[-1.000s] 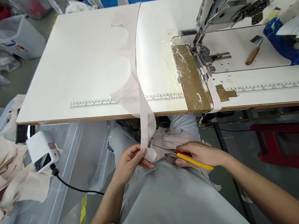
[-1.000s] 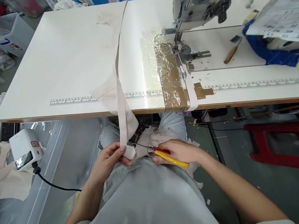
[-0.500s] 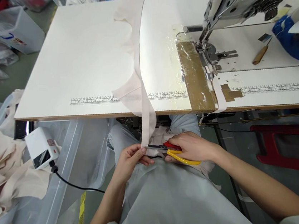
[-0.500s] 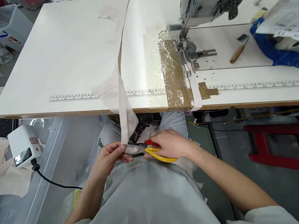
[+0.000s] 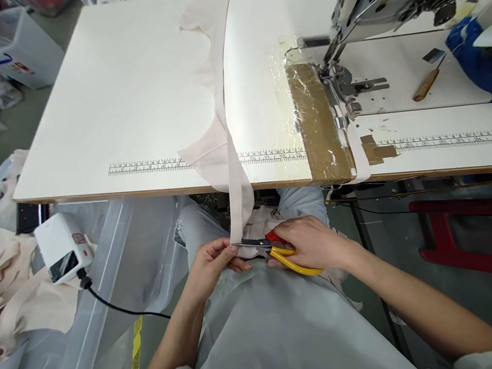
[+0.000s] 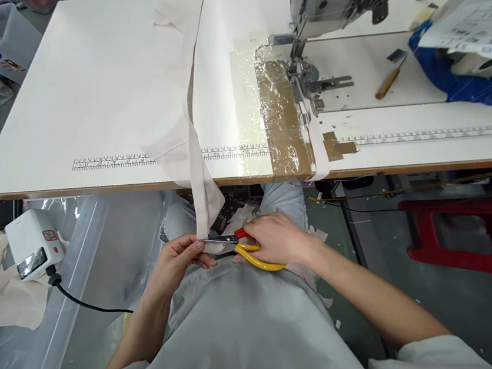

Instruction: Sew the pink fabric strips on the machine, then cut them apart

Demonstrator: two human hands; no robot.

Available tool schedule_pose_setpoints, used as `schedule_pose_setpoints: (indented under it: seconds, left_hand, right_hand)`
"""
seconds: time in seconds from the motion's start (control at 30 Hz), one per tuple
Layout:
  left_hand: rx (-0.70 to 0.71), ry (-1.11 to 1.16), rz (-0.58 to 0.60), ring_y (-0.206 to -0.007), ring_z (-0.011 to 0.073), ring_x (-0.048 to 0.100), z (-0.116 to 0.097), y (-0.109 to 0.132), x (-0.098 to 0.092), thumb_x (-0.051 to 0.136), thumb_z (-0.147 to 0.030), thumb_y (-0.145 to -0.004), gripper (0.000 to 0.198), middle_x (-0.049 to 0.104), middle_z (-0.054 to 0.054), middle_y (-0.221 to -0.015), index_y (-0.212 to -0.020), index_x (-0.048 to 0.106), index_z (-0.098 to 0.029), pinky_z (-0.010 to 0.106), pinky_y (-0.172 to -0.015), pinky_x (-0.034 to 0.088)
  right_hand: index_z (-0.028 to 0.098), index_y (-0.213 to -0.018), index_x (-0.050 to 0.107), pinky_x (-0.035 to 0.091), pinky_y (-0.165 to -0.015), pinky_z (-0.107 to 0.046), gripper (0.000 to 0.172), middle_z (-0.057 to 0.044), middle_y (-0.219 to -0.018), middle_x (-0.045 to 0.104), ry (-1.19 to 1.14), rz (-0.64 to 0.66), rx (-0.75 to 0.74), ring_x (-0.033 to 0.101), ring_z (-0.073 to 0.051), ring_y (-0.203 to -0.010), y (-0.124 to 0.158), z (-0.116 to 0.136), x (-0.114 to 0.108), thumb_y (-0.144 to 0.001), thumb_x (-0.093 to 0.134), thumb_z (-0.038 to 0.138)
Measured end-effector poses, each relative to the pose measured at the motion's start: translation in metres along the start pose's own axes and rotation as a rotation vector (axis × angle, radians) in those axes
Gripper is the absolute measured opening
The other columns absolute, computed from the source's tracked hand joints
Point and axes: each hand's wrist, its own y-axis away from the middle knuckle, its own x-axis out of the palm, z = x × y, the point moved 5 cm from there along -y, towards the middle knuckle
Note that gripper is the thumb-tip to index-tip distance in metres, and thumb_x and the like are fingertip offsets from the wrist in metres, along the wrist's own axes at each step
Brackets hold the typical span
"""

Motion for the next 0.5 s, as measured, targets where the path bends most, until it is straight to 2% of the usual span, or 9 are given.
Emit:
schedule_pose_setpoints:
  seconds: [0.2,0.37,0.43,0.5]
  left_hand:
    - [-0.007,-0.03,-0.008,-0.057,0.0212,0.071,0.0,0.002,0.0,0.078,-0.058,-0.072,0.044,0.073,0.006,-0.06,-0.076,0.067,-0.016,0.03,-0.061,0.057]
    - [-0.003,-0.12,0.002,-0.061,0.0218,0.071,0.001,0.002,-0.003,0.072,-0.061,-0.077,0.048,0.073,0.007,-0.066,-0.088,0.069,-0.014,0.032,-0.062,0.057]
    - [0.079,-0.241,-0.063,-0.068,0.0208,0.07,-0.004,-0.001,-0.012,0.068,-0.06,-0.08,0.051,0.076,0.01,-0.086,-0.104,0.068,-0.015,0.03,-0.06,0.055]
    - [0.264,-0.4,-0.239,-0.079,0.0198,0.068,-0.017,-0.003,-0.023,0.064,-0.058,-0.085,0.051,0.071,0.012,-0.109,-0.116,0.065,-0.019,0.029,-0.061,0.053]
  right_hand:
    - [0.02,-0.075,0.063,0.027,-0.057,-0.03,0.042,-0.007,-0.074,0.07,0.013,0.052,0.015,0.062,-0.021,-0.066,-0.006,0.003,0.001,-0.092,0.054,0.057]
    - [0.02,-0.072,0.059,0.024,-0.056,-0.029,0.045,-0.005,-0.071,0.066,-0.059,0.043,0.041,0.058,-0.02,-0.064,-0.002,-0.003,0.01,-0.091,0.054,0.061]
    - [0.02,-0.07,0.055,0.023,-0.055,-0.028,0.048,-0.004,-0.071,0.064,-0.103,0.014,0.052,0.056,-0.019,-0.063,0.002,-0.006,0.015,-0.088,0.055,0.065]
    - [0.021,-0.069,0.052,0.023,-0.055,-0.028,0.05,-0.002,-0.069,0.061,-0.146,-0.007,0.061,0.053,-0.018,-0.061,0.008,-0.009,0.021,-0.087,0.054,0.068]
